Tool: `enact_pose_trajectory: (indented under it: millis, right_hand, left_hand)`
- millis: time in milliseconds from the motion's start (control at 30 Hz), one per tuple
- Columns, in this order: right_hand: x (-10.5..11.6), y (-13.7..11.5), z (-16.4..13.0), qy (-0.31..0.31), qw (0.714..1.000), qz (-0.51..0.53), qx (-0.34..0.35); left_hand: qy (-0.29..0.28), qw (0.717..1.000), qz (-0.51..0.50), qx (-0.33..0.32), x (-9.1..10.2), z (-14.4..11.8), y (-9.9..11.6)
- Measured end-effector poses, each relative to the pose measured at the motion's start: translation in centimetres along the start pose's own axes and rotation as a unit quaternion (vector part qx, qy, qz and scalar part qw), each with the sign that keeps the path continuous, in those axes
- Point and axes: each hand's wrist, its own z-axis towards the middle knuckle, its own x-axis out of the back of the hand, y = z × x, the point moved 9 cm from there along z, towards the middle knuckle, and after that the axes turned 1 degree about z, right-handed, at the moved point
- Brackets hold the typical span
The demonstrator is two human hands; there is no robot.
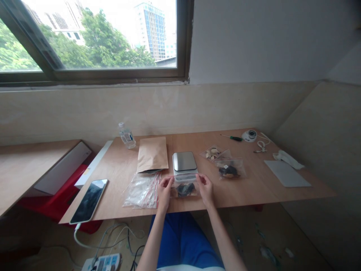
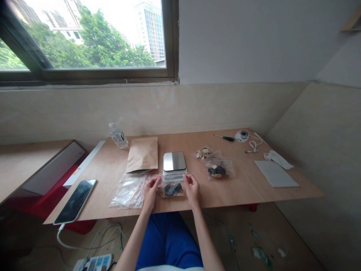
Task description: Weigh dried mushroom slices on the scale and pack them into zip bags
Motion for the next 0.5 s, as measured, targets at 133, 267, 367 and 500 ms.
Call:
enact_pose_trajectory:
  millis: [133,267,367,500]
  right_hand:
    - [0.1,-0.4,-0.1,0.012,1.0,0.013,-0.008]
    - [-0.4,-0.6,-0.2,-0.032,0.999,0.023,-0.02]
    - [-1.0,-0.6,-0.4,-0.075,0.996,0.037,-0.035]
    - [-1.3,-0.8,-0.4,-0.09,0.995,0.033,-0.034]
  left_hand:
    - [-0.006,1.0,-0.012,0.006,-0.5,-0.2,-0.1]
    - [-0.044,0.998,-0.019,0.031,-1.4,-0.5,-0.8]
    - [-0.044,0.998,-0.018,0.048,-1.4,-0.5,-1.4]
    - [-0.028,0.998,-0.016,0.046,-1.2,-0.4,-1.4]
